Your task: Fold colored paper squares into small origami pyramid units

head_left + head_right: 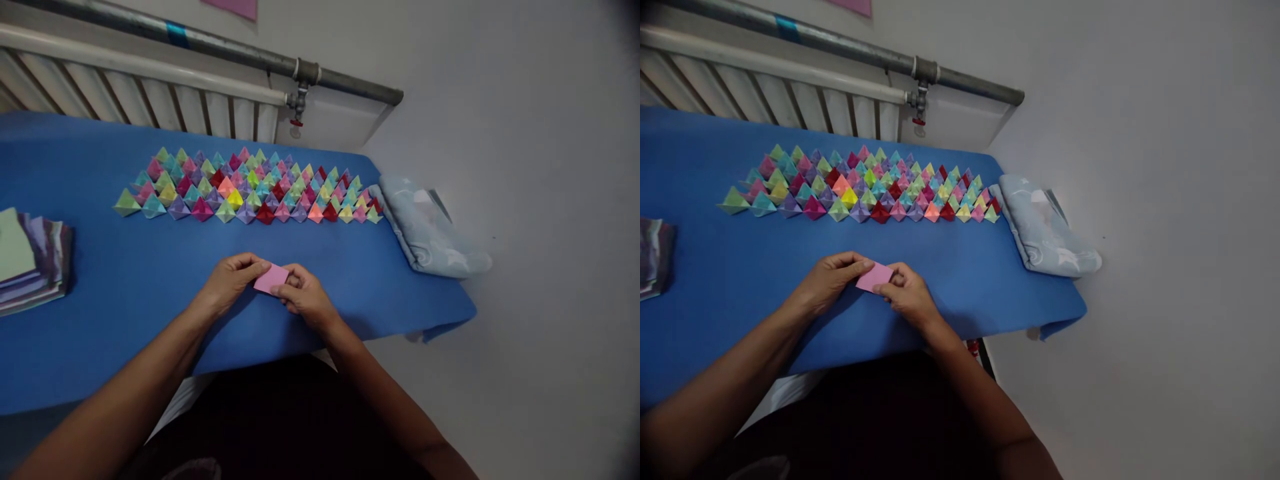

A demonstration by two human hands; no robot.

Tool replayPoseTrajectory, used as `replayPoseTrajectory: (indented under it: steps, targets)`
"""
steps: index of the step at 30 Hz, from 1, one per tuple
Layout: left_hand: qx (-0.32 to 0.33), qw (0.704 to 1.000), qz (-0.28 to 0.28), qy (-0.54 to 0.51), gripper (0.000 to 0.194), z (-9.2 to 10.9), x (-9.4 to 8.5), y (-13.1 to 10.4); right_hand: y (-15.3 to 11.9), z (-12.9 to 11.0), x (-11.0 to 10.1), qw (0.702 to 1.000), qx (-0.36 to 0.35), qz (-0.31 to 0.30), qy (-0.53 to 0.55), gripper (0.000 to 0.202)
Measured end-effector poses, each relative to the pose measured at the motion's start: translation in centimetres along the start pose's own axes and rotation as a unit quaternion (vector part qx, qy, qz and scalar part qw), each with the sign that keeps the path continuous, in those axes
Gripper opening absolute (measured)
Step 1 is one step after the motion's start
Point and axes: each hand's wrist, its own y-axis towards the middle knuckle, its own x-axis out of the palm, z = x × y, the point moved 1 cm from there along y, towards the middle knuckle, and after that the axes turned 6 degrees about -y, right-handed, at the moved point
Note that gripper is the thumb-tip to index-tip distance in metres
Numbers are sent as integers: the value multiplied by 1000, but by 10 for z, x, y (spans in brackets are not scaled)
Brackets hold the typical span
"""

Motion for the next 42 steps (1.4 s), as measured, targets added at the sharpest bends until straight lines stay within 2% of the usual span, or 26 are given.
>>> replayPoseTrajectory:
  steps: [3, 6, 9, 11, 14, 18, 20, 22, 24, 27, 30, 32, 34, 36, 42]
  targets:
    - [-4, 1000, -12, 19, 31, 0, 0, 0, -5, 2, -2, 1000, 4, 8, 7, 43]
    - [16, 993, -62, 98, 30, -1, 1, 2, -11, 3, -5, 999, -2, 16, -28, 54]
    - [40, 978, -105, 177, 27, -3, 2, 5, -19, 2, -10, 996, -2, 24, -88, 54]
    - [47, 969, -117, 214, 22, -4, 2, 7, -23, 1, -14, 986, -6, 25, -168, 51]
    - [66, 948, -125, 286, 12, -6, 3, 9, -28, 0, -18, 938, -53, 47, -339, 45]
    - [91, 919, -131, 361, 12, -5, 5, 12, -33, 2, -21, 837, -173, 112, -507, 23]
    - [99, 906, -140, 387, 13, -5, 6, 15, -35, 4, -21, 800, -241, 91, -542, 24]
    - [103, 894, -151, 409, 14, -5, 7, 18, -38, 7, -22, 769, -290, 41, -568, 27]
    - [103, 883, -159, 430, 14, -6, 8, 22, -41, 11, -23, 741, -303, 4, -599, 29]
    - [109, 867, -159, 459, 14, -6, 8, 23, -46, 18, -26, 714, -289, -15, -638, 35]
    - [142, 852, -137, 484, 3, -6, 6, 15, -49, 22, -29, 697, -282, -21, -659, 41]
    - [217, 826, -133, 503, 15, -7, 4, 4, -49, 23, -30, 691, -282, -23, -665, 42]
    - [311, 787, -154, 511, 22, -12, 1, -10, -49, 22, -31, 689, -283, -28, -667, 42]
    - [362, 762, -173, 509, 26, -18, -4, -20, -48, 21, -32, 689, -284, -34, -666, 42]
    - [362, 754, -181, 517, 32, -31, -20, -28, -48, 20, -34, 693, -276, -44, -665, 42]
